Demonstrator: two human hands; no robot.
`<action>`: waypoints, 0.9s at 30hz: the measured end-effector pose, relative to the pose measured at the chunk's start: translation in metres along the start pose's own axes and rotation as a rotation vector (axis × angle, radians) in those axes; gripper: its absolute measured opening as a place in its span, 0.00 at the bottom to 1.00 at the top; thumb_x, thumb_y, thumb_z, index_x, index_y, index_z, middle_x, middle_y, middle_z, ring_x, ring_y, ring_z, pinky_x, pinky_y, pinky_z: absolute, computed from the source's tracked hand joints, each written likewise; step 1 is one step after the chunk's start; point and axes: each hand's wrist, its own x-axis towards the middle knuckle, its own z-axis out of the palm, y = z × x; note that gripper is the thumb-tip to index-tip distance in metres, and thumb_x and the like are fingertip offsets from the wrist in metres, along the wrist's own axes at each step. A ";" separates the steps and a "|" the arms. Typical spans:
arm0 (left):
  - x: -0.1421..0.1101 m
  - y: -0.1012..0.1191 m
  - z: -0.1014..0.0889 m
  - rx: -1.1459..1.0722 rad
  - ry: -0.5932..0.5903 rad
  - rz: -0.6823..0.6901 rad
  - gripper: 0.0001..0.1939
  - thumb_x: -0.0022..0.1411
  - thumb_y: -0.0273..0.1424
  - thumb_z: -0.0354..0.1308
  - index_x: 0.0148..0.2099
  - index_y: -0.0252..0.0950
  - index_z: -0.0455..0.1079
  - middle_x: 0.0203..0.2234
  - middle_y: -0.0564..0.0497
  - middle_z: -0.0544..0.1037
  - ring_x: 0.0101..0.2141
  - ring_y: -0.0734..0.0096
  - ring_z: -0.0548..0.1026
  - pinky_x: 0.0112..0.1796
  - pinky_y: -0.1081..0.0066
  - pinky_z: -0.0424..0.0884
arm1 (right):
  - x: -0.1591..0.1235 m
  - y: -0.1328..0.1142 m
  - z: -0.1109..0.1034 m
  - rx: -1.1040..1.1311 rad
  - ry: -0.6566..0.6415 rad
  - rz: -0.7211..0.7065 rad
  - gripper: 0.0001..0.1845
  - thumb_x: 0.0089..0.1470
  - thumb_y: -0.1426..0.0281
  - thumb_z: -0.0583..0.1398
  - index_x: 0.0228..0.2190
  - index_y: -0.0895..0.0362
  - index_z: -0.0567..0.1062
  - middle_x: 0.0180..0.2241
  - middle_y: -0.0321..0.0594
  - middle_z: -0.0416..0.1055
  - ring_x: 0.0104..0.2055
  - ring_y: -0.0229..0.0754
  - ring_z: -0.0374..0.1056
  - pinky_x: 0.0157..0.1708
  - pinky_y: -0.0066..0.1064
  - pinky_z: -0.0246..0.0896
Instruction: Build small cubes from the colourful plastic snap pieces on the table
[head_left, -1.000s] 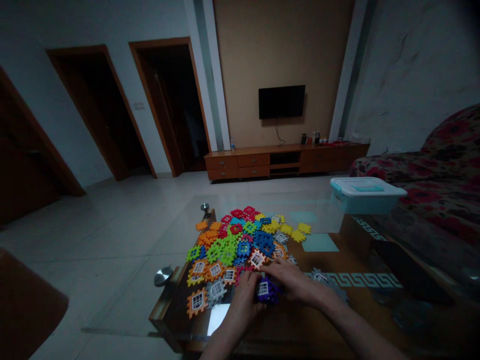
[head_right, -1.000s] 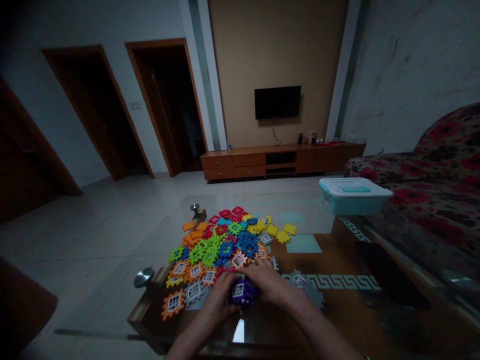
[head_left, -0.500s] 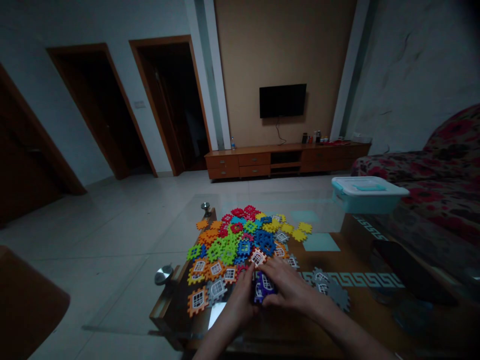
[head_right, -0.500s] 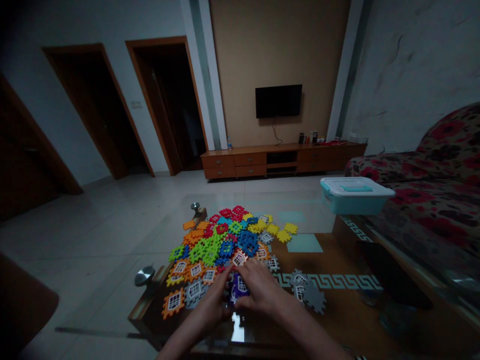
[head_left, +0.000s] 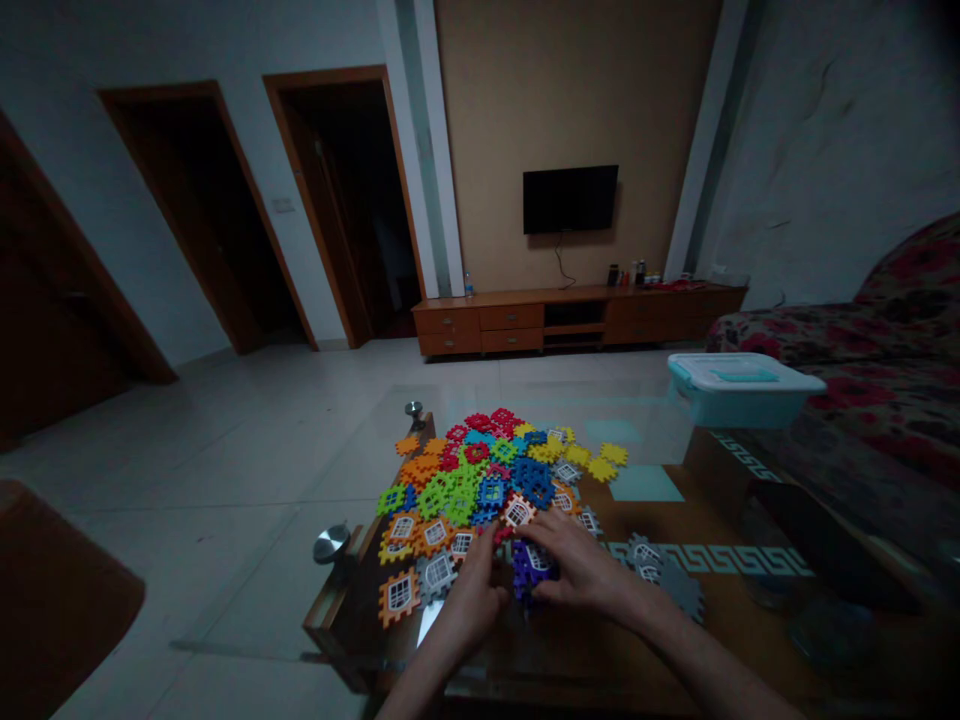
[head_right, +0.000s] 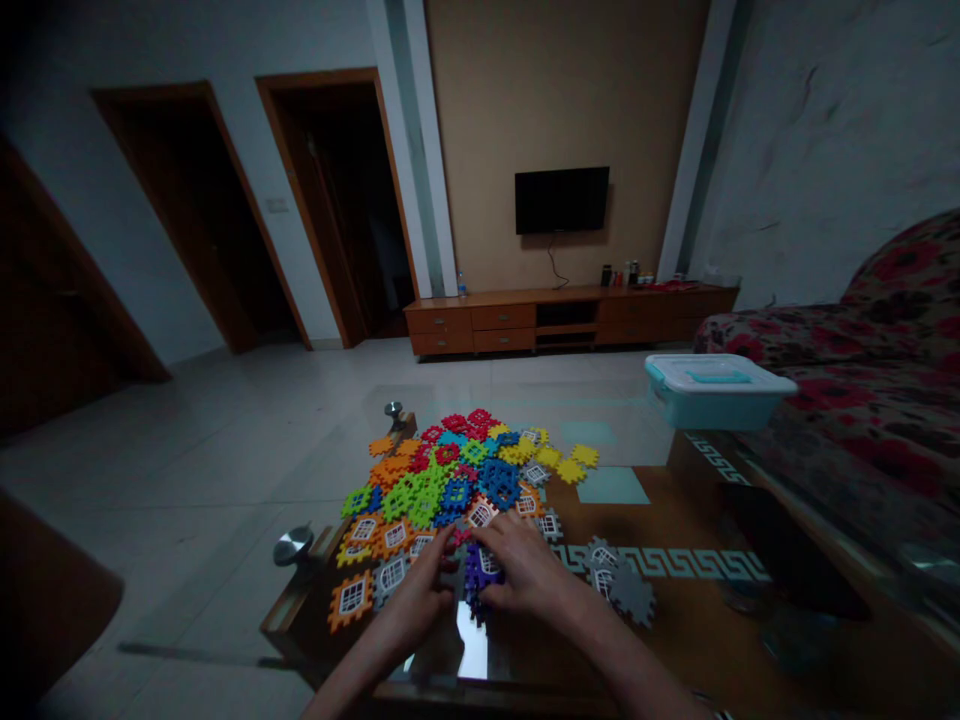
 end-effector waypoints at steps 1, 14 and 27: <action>0.000 0.000 0.000 -0.017 0.003 -0.011 0.50 0.40 0.17 0.49 0.68 0.36 0.46 0.64 0.44 0.59 0.64 0.58 0.54 0.61 0.61 0.55 | -0.001 0.000 0.000 -0.001 -0.009 -0.003 0.39 0.42 0.69 0.70 0.56 0.55 0.66 0.53 0.49 0.66 0.55 0.56 0.59 0.54 0.46 0.55; 0.000 0.003 0.000 0.025 0.024 -0.036 0.48 0.39 0.17 0.48 0.67 0.35 0.49 0.65 0.42 0.56 0.63 0.57 0.56 0.60 0.59 0.58 | -0.002 -0.004 0.002 0.032 -0.093 -0.034 0.40 0.42 0.75 0.65 0.58 0.54 0.64 0.54 0.47 0.65 0.55 0.53 0.59 0.55 0.43 0.53; 0.004 -0.010 0.002 -0.059 0.007 0.005 0.48 0.42 0.18 0.52 0.67 0.40 0.50 0.58 0.45 0.65 0.58 0.58 0.61 0.57 0.60 0.62 | 0.002 -0.011 0.010 -0.014 -0.149 0.036 0.41 0.42 0.71 0.68 0.58 0.57 0.64 0.51 0.52 0.66 0.53 0.57 0.61 0.52 0.45 0.56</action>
